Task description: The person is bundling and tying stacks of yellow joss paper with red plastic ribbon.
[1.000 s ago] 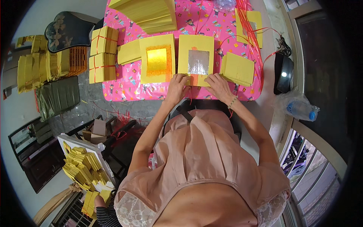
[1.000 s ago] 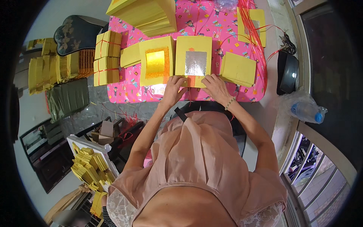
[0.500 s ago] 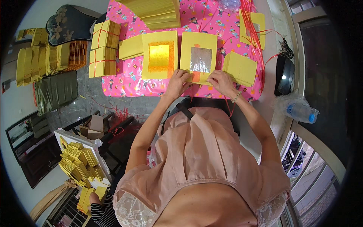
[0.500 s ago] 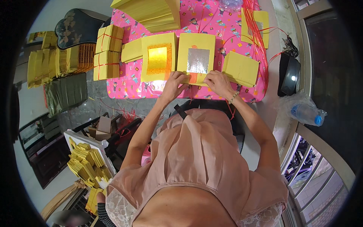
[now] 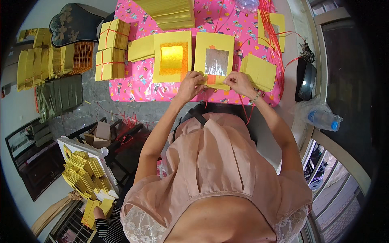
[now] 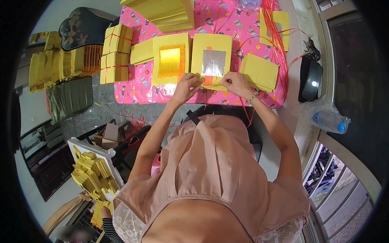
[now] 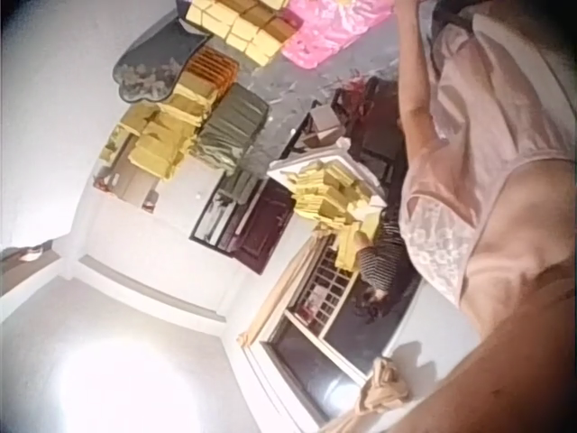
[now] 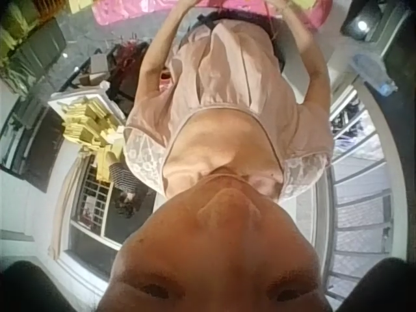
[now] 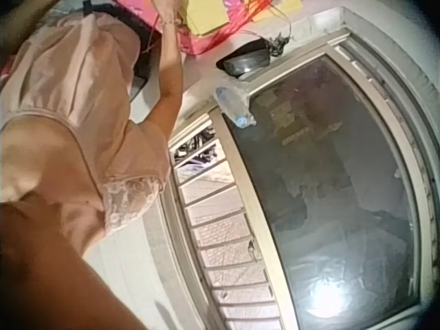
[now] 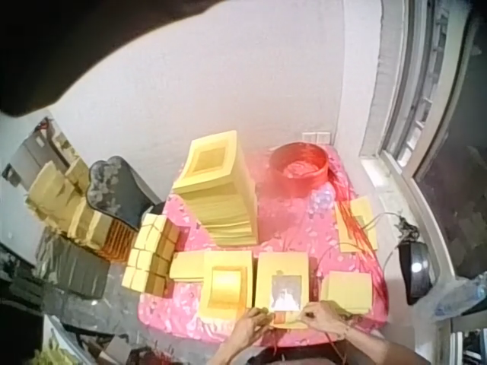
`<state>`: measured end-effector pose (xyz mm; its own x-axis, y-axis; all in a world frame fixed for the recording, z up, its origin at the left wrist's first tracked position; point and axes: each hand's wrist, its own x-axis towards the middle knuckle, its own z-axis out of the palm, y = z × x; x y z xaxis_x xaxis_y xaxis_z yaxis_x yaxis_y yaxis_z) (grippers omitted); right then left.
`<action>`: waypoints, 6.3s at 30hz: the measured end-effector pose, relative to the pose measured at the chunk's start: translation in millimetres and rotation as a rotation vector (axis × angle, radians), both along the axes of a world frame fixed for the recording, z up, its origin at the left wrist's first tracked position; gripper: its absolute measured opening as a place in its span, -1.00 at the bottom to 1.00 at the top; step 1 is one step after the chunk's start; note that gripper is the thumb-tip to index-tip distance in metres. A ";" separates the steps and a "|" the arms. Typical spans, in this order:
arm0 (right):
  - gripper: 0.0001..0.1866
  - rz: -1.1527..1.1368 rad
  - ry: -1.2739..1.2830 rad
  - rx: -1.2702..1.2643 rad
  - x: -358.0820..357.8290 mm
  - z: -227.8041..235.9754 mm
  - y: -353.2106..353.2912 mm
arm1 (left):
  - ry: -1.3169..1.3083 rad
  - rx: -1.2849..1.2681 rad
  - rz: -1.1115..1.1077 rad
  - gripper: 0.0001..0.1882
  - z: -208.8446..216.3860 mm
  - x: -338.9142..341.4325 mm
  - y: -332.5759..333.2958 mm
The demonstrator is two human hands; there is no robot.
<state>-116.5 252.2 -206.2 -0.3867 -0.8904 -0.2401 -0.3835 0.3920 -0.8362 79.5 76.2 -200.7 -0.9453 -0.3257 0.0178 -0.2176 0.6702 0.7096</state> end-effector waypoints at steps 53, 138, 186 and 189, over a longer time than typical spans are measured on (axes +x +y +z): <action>-0.75 -0.013 0.001 0.015 1.2 9.2 0.2 | 0.084 -0.065 -0.022 -0.73 9.6 -6.5 -3.1; -0.56 0.042 0.714 -0.166 -33.6 0.7 -95.6 | -0.120 -0.295 -0.102 -0.07 -15.5 -85.8 -6.3; -0.20 0.303 0.595 -0.042 -12.5 -16.5 -41.1 | -0.204 -0.360 -0.096 0.15 -15.6 -50.5 -17.9; -0.21 0.311 0.591 -0.021 -12.5 -16.2 -41.4 | -0.198 -0.333 -0.109 0.16 -17.8 -47.5 -20.0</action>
